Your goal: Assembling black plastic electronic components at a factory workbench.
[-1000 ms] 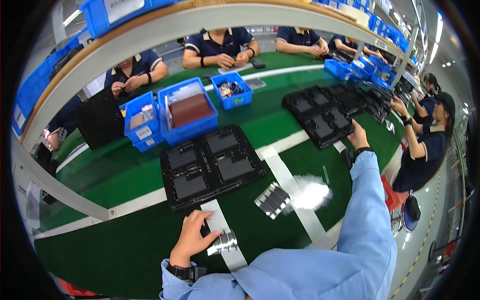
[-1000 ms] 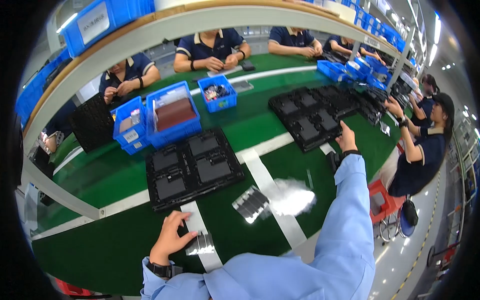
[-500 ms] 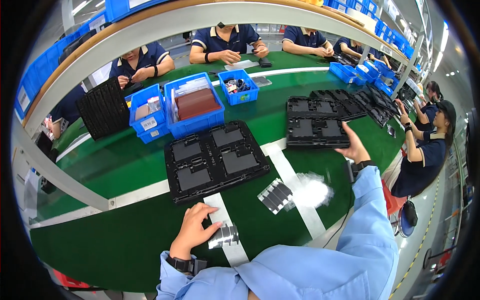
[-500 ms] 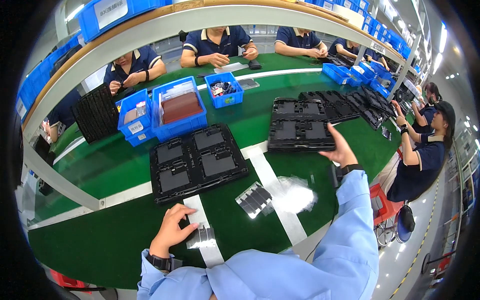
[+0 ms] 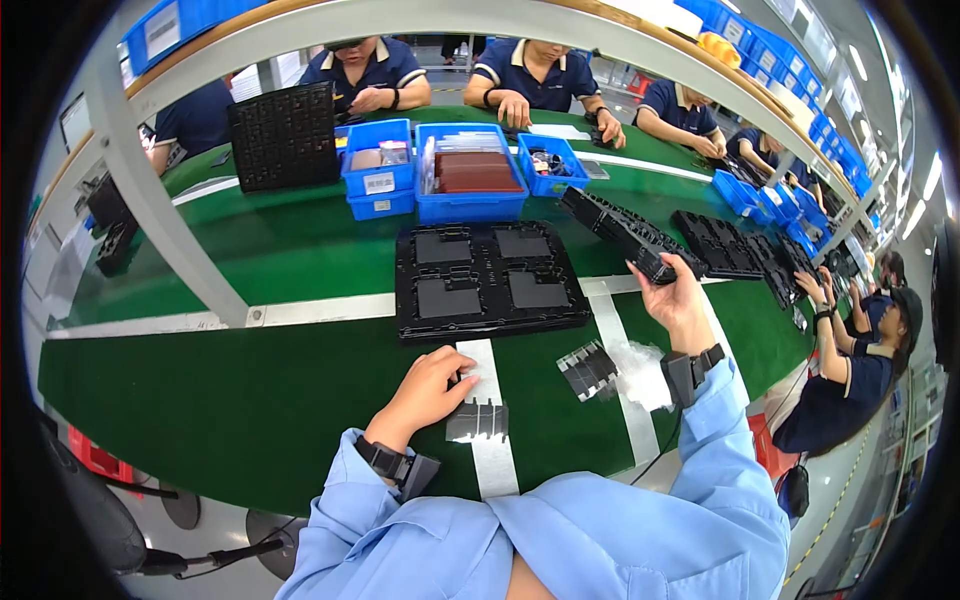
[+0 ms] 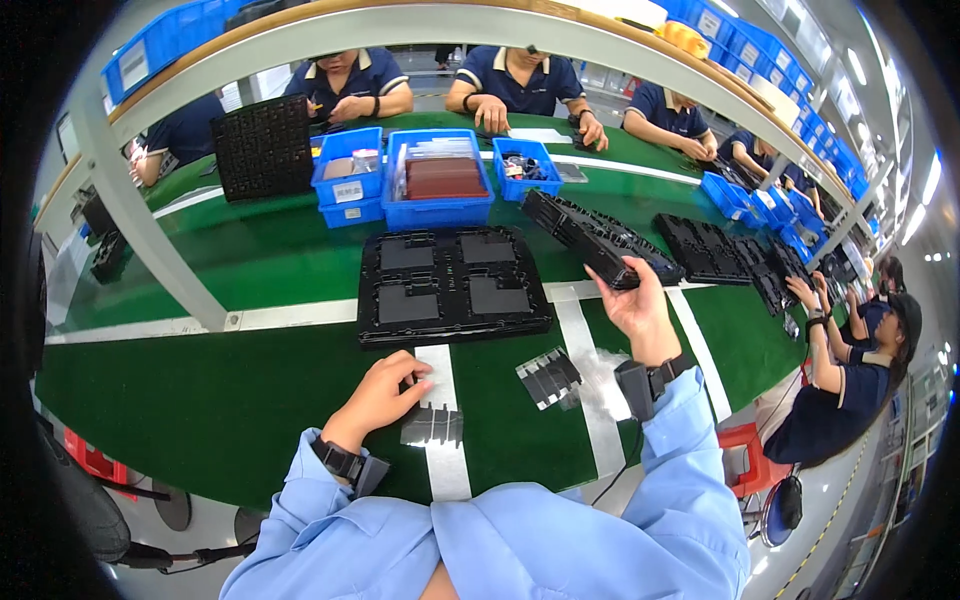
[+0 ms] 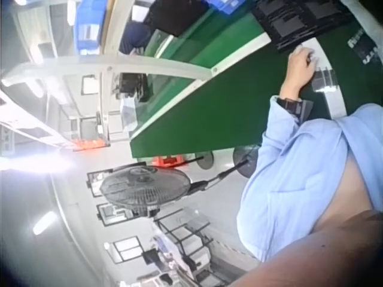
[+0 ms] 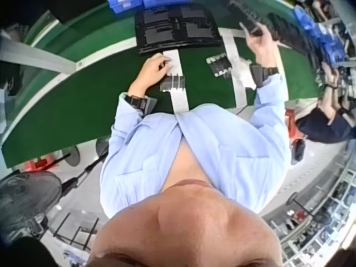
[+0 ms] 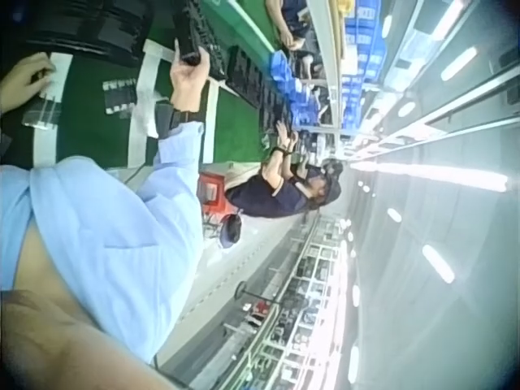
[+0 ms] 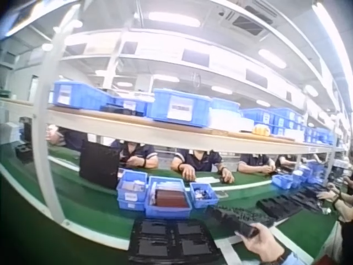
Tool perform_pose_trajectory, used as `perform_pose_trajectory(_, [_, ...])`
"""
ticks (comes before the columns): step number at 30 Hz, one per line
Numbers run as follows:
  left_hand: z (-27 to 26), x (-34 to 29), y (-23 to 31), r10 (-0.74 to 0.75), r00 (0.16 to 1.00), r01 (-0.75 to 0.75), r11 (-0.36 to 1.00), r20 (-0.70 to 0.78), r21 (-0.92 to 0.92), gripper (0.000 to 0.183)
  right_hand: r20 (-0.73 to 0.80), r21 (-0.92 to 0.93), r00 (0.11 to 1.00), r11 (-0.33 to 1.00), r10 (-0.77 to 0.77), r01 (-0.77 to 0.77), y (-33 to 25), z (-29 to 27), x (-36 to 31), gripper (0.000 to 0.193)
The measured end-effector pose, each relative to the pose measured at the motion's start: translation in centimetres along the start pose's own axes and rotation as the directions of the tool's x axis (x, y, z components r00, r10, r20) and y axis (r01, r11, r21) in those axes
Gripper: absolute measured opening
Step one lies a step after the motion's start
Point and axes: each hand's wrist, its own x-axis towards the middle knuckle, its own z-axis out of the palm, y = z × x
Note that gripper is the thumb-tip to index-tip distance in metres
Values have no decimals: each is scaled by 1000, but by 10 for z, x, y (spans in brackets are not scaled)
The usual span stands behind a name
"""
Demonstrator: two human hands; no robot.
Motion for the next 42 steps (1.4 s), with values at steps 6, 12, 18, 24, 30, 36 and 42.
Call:
perform_pose_trajectory(6, [-2, 1, 8, -36, 988, 26, 997, -150, -66, 9, 63, 187, 996, 979, 69, -80, 85, 42, -39, 29])
perform_pose_trajectory(12, [-4, 10, 7, 16, 805, -83, 993, -593, -85, 5, 192, 31, 936, 951, 296, -307, 186, 46, -58, 25])
perform_pose_trajectory(18, [-5, 9, 5, -25, 798, 79, 995, -602, 63, 19, 243, -354, 682, 718, 689, -599, 172, 57, -74, 52])
perform_pose_trajectory(24, [-9, 4, 0, -98, 864, 222, 955, -493, 198, 63, 537, -843, 805, -132, -253, 521, 81, 27, -21, 26])
perform_pose_trajectory(30, [-8, 7, -6, -217, 896, 261, 963, -387, 62, 63, 214, -925, 943, -363, -255, 111, 69, -8, 17, 63])
perform_pose_trajectory(36, [-18, 15, -29, -243, 843, 185, 969, -479, -166, 46, 470, -877, 850, -235, -239, 419, 96, -11, 34, 57])
perform_pose_trajectory(42, [-19, 19, -35, -100, 799, 195, 976, -593, 97, 49, 379, -899, 899, -318, -218, 302, 96, -17, 41, 60])
